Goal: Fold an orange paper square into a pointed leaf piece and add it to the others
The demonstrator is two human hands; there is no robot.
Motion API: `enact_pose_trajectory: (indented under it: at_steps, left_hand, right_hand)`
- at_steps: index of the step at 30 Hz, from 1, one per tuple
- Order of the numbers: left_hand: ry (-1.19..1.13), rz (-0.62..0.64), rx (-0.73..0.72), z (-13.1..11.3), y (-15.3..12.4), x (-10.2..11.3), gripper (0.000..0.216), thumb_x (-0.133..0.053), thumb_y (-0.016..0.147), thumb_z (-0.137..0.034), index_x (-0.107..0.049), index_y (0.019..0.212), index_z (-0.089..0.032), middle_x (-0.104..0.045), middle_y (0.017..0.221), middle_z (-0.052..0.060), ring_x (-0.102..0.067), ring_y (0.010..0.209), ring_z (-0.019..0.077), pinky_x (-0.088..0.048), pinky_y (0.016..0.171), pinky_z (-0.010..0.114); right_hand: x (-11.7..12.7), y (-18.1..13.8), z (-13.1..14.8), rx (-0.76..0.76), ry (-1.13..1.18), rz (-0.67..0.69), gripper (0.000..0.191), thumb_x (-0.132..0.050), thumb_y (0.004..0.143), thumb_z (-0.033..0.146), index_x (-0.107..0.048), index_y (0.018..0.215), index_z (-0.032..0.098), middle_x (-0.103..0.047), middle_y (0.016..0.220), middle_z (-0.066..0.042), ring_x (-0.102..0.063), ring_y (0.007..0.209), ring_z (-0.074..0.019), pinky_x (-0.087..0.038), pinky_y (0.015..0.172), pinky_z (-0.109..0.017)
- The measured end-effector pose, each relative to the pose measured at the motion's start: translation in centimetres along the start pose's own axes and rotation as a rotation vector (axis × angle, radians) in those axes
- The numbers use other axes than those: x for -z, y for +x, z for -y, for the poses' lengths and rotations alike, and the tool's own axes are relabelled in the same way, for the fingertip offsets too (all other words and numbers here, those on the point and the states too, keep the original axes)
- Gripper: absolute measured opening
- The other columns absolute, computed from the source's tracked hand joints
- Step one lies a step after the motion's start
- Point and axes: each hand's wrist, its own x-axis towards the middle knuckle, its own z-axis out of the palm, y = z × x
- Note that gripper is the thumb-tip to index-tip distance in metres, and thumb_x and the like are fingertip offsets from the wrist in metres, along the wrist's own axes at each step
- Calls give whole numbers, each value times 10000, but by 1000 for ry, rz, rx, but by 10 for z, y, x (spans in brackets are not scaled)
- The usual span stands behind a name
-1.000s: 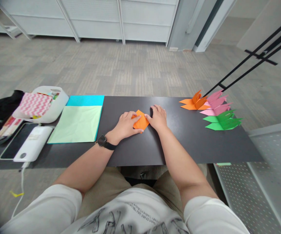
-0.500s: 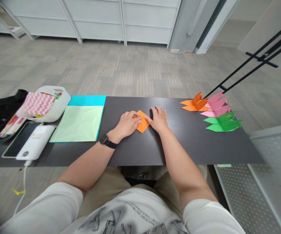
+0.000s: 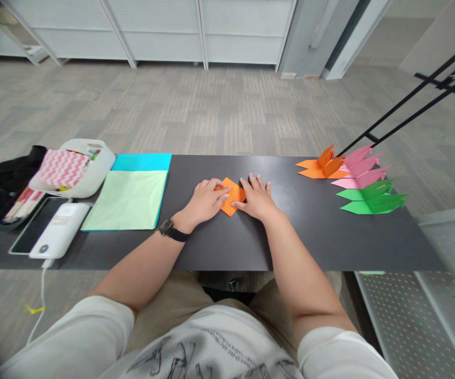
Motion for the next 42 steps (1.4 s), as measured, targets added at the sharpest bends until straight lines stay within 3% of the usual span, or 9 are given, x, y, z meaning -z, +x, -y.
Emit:
enact_pose_trajectory:
  at_steps: [9,12,16,19,21,23,28,34,42]
  left_hand:
    - [-7,-19,-8,4,1,-4,403,-460,1126,-407,-742,1401,-321,-621,1391,81,-538,1219,293,-423,1107,502]
    - [-11,-26,-11,4,2,-4,401,-463,1126,-402,-746,1395,-312,-624,1384,81,-542,1214,290,-427,1107,497]
    - [-20,-21,-19,3,2,-2,402,-464,1126,-392,-744,1396,-289,-634,1353,86,-549,1208,286,-436,1103,488]
    - [-27,-17,-15,2,2,0,390,-474,1121,-377,-743,1391,-293,-629,1352,88,-551,1209,284,-438,1107,489]
    - [-30,-13,-13,2,2,1,386,-481,1116,-362,-742,1392,-291,-628,1353,88,-553,1210,283,-437,1117,493]
    - [-34,-8,-17,2,2,2,384,-490,1111,-359,-741,1393,-287,-631,1352,87,-555,1215,283,-435,1130,494]
    - [-23,-13,-37,4,2,1,369,-544,1091,-395,-741,1387,-298,-620,1368,86,-542,1238,291,-430,1145,484]
    - [7,1,-38,5,4,-4,399,-643,1044,-421,-715,1420,-308,-596,1383,87,-524,1252,302,-419,1154,481]
    - [18,0,-47,5,3,-3,416,-669,1034,-425,-708,1423,-285,-603,1389,89,-535,1239,302,-422,1154,478]
  right_hand:
    - [7,-10,9,33,-55,88,1239,-787,789,756,-240,1761,215,-59,1843,-204,-23,1694,-481,-54,1318,-758]
    - [7,-11,8,53,-34,73,1280,-829,738,762,-260,1756,234,-91,1842,-197,-30,1688,-501,-61,1312,-772]
    - [7,-5,3,46,92,-79,993,-756,857,698,-414,1690,278,-331,1780,-182,-243,1657,-477,-193,1295,-772]
    - [8,1,0,69,160,-242,679,-736,916,571,-623,1513,270,-476,1677,-180,-419,1582,-396,-329,1290,-658]
    - [7,2,1,103,155,-272,547,-770,897,507,-706,1390,278,-497,1645,-167,-445,1565,-369,-356,1289,-606]
    - [4,2,3,103,121,-241,566,-812,863,503,-711,1381,295,-476,1658,-157,-397,1592,-398,-317,1299,-644]
    - [-8,5,1,22,61,-183,854,-832,831,592,-549,1576,286,-417,1714,-173,-280,1636,-482,-218,1301,-741]
    - [-14,22,-6,-39,80,-324,635,-684,954,505,-594,1519,229,-496,1650,-181,-377,1591,-425,-315,1282,-645]
    - [-12,30,-3,-121,160,-519,550,-555,988,374,-578,1495,164,-634,1490,-209,-542,1426,-372,-406,1213,-589]
